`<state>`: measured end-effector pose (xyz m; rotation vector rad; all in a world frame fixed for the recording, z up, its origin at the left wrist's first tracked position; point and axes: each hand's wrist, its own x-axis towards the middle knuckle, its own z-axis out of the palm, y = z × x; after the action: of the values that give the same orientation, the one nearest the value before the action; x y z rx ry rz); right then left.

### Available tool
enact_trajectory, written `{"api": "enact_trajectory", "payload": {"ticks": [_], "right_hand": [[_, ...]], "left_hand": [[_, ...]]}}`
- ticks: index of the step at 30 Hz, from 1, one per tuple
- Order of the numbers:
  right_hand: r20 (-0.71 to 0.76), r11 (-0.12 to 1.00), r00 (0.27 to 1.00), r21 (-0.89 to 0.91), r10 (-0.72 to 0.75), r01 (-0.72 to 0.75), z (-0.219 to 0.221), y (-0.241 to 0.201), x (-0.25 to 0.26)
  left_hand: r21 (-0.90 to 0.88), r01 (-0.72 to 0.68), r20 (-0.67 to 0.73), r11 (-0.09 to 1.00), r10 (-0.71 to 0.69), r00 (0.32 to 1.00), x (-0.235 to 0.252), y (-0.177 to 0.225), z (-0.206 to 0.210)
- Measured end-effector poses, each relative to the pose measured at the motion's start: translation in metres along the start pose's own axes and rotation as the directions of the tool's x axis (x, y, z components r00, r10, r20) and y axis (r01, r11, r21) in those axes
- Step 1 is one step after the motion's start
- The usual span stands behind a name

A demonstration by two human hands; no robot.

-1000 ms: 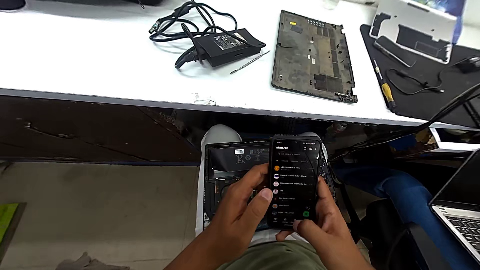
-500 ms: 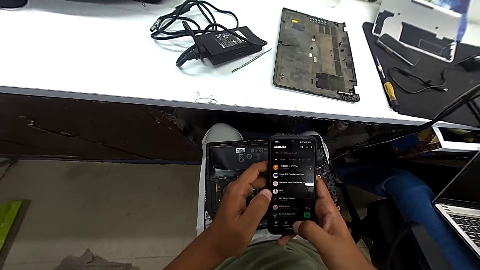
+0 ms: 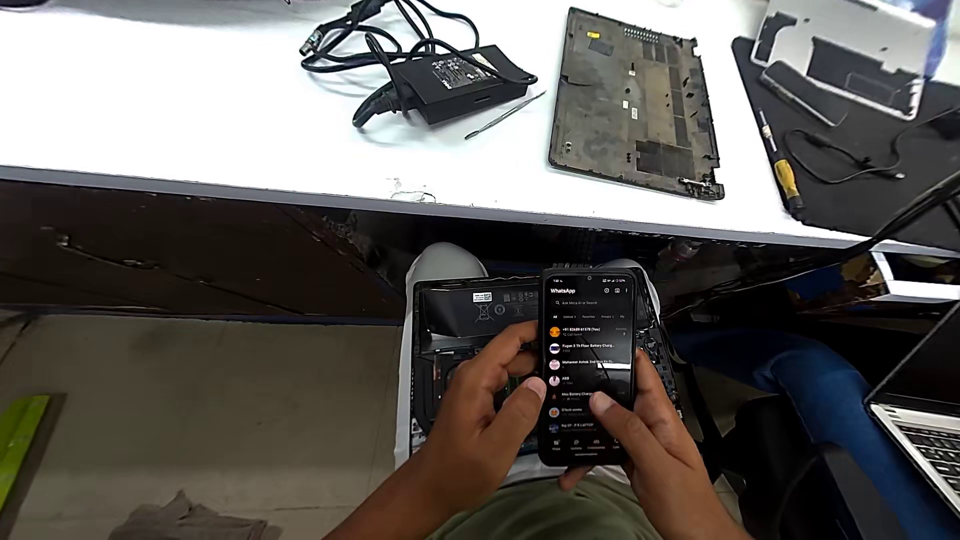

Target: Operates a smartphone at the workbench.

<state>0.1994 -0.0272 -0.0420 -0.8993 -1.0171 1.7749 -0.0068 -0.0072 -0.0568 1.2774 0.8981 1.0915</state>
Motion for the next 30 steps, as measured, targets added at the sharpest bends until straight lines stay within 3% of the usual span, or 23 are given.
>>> {"api": "enact_trajectory", "payload": {"ticks": [7, 18, 30], "right_hand": [[0.042, 0.998, 0.999, 0.066, -0.015, 0.012, -0.0070, 0.0040, 0.0009], [-0.033, 0.996, 0.999, 0.088, 0.003, 0.000, -0.0034, -0.0003, 0.0028], [-0.039, 0.996, 0.999, -0.090, 0.014, -0.017, 0.0017, -0.0057, 0.0013]], "left_hand": [[0.012, 0.002, 0.010, 1.000, -0.002, 1.000, 0.0000, -0.0006, -0.0005], [0.036, -0.014, -0.001, 0.999, 0.014, 1.000, 0.0008, 0.0003, -0.0007], [0.052, -0.016, -0.072, 0.999, 0.020, 0.997, 0.0051, 0.0027, 0.0036]]}}
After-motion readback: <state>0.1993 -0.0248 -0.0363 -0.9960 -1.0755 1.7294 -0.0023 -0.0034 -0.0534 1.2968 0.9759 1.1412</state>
